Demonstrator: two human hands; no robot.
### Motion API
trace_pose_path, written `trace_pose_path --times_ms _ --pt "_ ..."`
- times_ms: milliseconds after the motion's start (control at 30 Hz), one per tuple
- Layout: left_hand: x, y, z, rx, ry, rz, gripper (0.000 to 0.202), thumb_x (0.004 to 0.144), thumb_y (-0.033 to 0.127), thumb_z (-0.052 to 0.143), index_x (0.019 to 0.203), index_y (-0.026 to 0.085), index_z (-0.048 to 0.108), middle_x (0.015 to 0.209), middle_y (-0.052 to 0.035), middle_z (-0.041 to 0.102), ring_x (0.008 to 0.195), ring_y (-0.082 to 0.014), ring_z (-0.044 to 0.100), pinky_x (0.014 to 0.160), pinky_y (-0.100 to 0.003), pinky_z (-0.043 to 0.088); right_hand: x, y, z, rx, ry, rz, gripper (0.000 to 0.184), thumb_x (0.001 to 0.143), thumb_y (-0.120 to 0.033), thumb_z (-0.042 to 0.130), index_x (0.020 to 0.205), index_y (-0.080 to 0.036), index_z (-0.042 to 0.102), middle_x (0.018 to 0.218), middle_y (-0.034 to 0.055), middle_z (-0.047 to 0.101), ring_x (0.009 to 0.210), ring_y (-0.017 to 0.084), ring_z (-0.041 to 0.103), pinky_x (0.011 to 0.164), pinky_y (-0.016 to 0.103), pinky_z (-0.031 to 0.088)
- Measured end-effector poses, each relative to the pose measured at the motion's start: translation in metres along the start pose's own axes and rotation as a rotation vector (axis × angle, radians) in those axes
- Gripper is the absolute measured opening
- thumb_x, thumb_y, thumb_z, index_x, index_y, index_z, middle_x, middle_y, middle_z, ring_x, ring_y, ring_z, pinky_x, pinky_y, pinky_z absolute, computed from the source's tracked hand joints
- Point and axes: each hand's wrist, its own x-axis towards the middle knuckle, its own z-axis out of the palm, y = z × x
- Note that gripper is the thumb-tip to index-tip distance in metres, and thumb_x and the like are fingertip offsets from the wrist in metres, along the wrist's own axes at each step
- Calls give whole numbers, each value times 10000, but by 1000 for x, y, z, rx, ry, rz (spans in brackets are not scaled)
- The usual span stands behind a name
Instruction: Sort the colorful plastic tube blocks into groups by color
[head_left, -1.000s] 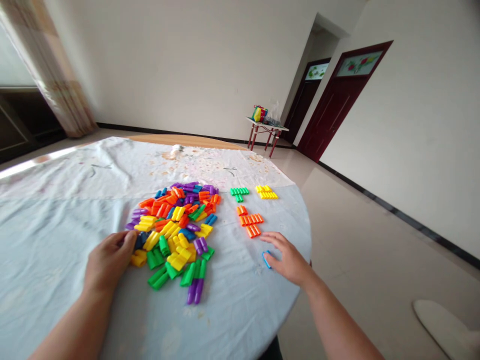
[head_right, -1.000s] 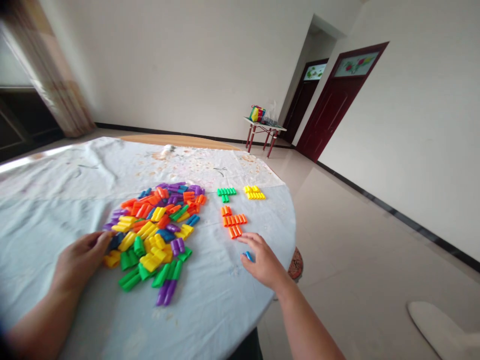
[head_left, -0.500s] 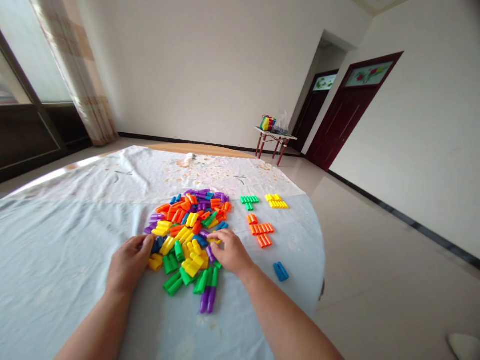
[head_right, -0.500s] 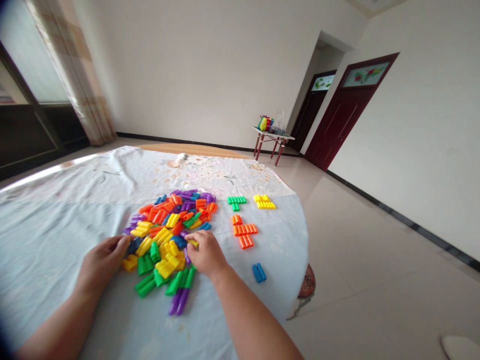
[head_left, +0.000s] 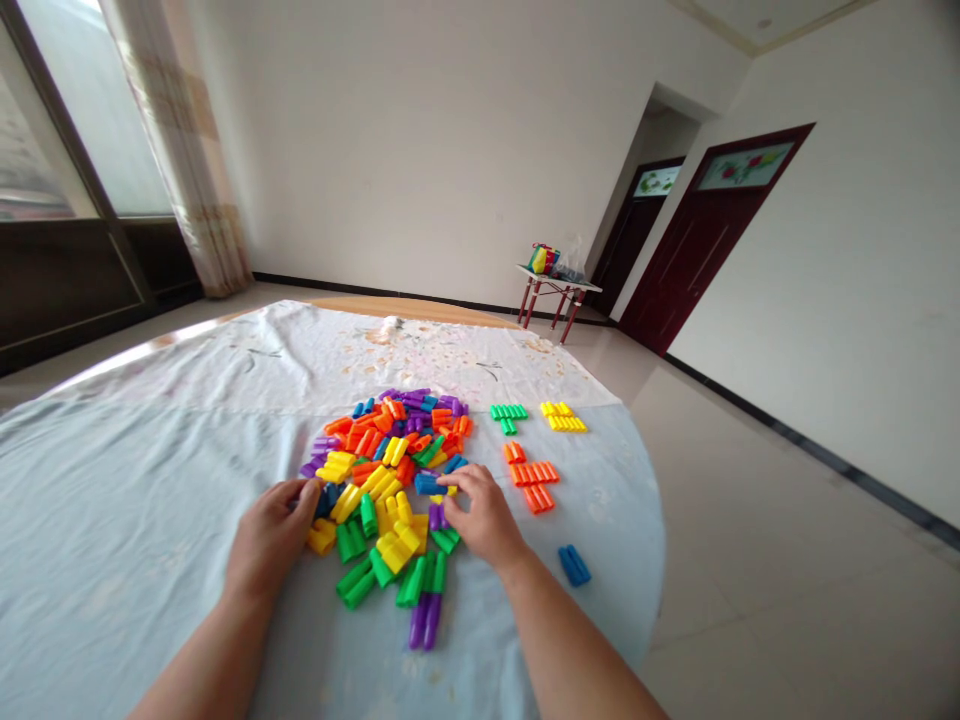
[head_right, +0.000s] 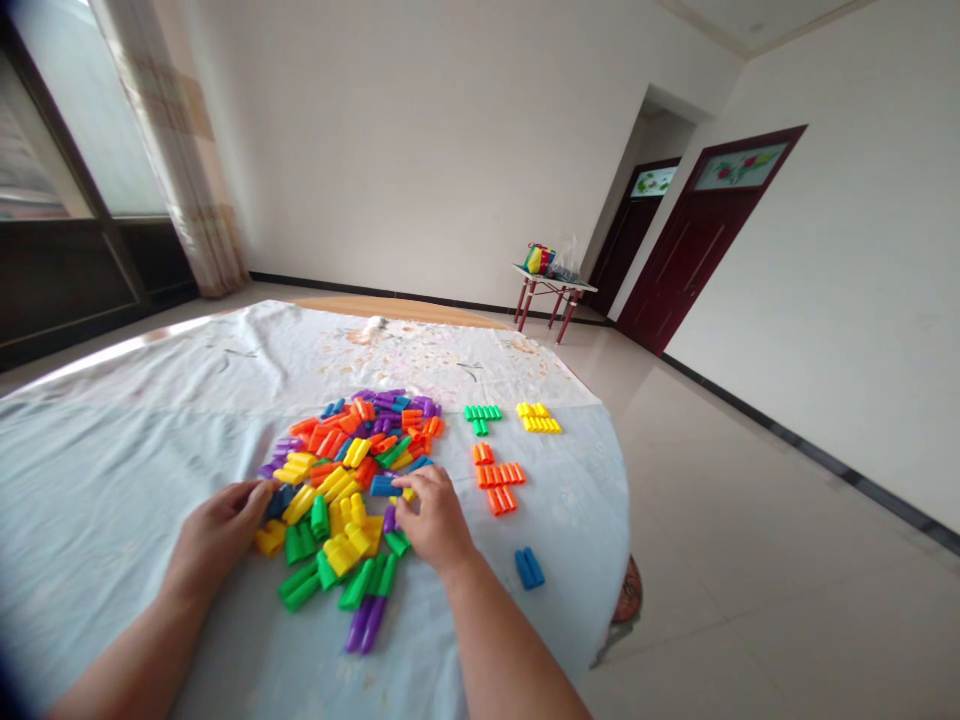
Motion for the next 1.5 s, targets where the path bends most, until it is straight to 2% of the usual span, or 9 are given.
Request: trace_pose_path --times_ms 133,333,433,533,667,767,933,1300,1500 --pt "-2 4 -2 8 -16 -15 402 751 500 456 851 170 662 778 -63 693 704 -199 618 603 -261 444 -5 15 -19 47 -3 5 314 743 -39 536 983 -200 658 935 55 622 884 173 582 832 322 499" --pt "-2 7 -6 32 -40 -39 396 768 502 455 891 182 653 797 -63 692 746 -197 622 639 -256 444 -8 36 -21 -8 -35 117 418 698 37 435 966 -191 660 941 57 641 906 180 599 835 338 506" --pt "-1 6 -6 33 -51 -54 419 761 524 446 909 188 649 826 -61 694 768 -201 626 655 -257 449 -8 32 -19 -11 -29 136 395 729 6 445 1011 -176 653 961 73 642 882 178 606 812 328 515" --pt "0 5 -7 41 -53 -74 448 744 544 434 921 190 645 840 -67 693 789 -217 628 669 -272 451 -8 25 -17 -25 -26 164 296 772 -130 558 1052 -169 646 986 83 637 883 185 607 832 332 509" --pt "3 5 -8 60 -68 -105 475 719 565 414 922 200 640 867 -76 690 826 -236 626 687 -291 455 -11 22 -14 -93 -86 207 445 691 -272 713 1117 -177 630 1025 88 635 991 228 584 918 376 467" --pt "4 3 -9 59 -86 -132 492 705 588 411 920 206 635 875 -80 694 817 -247 631 683 -304 461 -11 23 -11 -118 -96 223 478 677 -229 717 1143 -183 622 1024 87 636 1006 234 575 928 384 456" --pt "3 1 -11 65 -74 -118 469 710 606 399 888 237 628 828 -64 705 794 -262 637 670 -325 467 -9 22 -12 -84 2 163 523 687 -153 691 1197 -205 587 1118 76 623 1068 226 539 975 380 422" --pt "0 16 -13 69 -43 -114 459 683 598 399 845 233 623 775 -68 693 750 -264 636 660 -328 483 -10 27 -10 -113 -91 208 500 679 -175 709 1168 -210 608 1068 80 643 1035 231 571 933 377 451" --pt "-1 19 -15 69 -74 -147 526 681 589 390 915 191 641 828 -94 693 798 -263 635 680 -315 474 -8 15 -29 -59 -44 141 522 688 -157 722 1191 -203 591 1128 77 648 1066 222 573 972 379 421"
